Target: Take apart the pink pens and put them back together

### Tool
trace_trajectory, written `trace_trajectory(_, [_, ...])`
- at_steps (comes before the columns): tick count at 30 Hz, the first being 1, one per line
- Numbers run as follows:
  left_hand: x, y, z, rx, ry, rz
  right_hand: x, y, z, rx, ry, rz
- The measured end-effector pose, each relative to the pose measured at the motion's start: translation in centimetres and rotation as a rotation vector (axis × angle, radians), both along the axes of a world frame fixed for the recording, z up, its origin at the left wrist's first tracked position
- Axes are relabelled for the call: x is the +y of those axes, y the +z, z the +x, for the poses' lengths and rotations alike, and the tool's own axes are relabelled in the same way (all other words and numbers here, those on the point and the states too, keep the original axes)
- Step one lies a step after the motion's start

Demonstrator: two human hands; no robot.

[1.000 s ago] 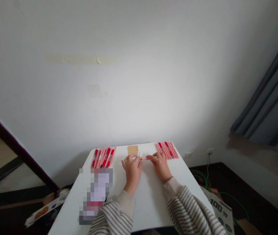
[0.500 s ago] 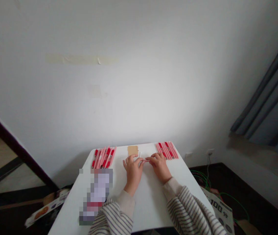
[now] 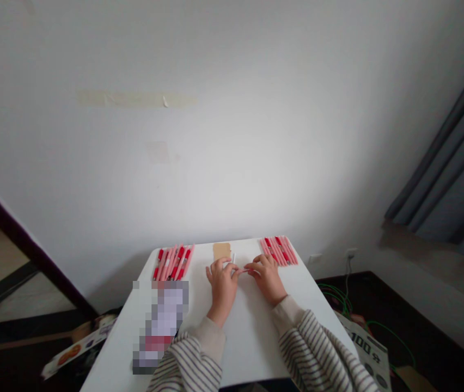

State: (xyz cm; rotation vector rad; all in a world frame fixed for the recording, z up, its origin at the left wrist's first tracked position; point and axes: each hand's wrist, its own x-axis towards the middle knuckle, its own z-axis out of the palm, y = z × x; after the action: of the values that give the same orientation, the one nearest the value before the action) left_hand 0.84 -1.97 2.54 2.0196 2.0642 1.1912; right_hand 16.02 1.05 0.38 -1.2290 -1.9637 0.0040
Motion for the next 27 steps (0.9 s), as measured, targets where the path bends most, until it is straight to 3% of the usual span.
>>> trace_trajectory(16, [-0.11, 0.06, -0.26, 0.048, 0.095, -0.057, 0.56, -0.16, 0.51, 0.122, -0.042, 0.140])
trace_trajectory(27, [-0.47, 0.40, -0.31, 0.105, 0.191, -0.096, -0.01, 0.40, 0.26, 0.015, -0.066, 0.126])
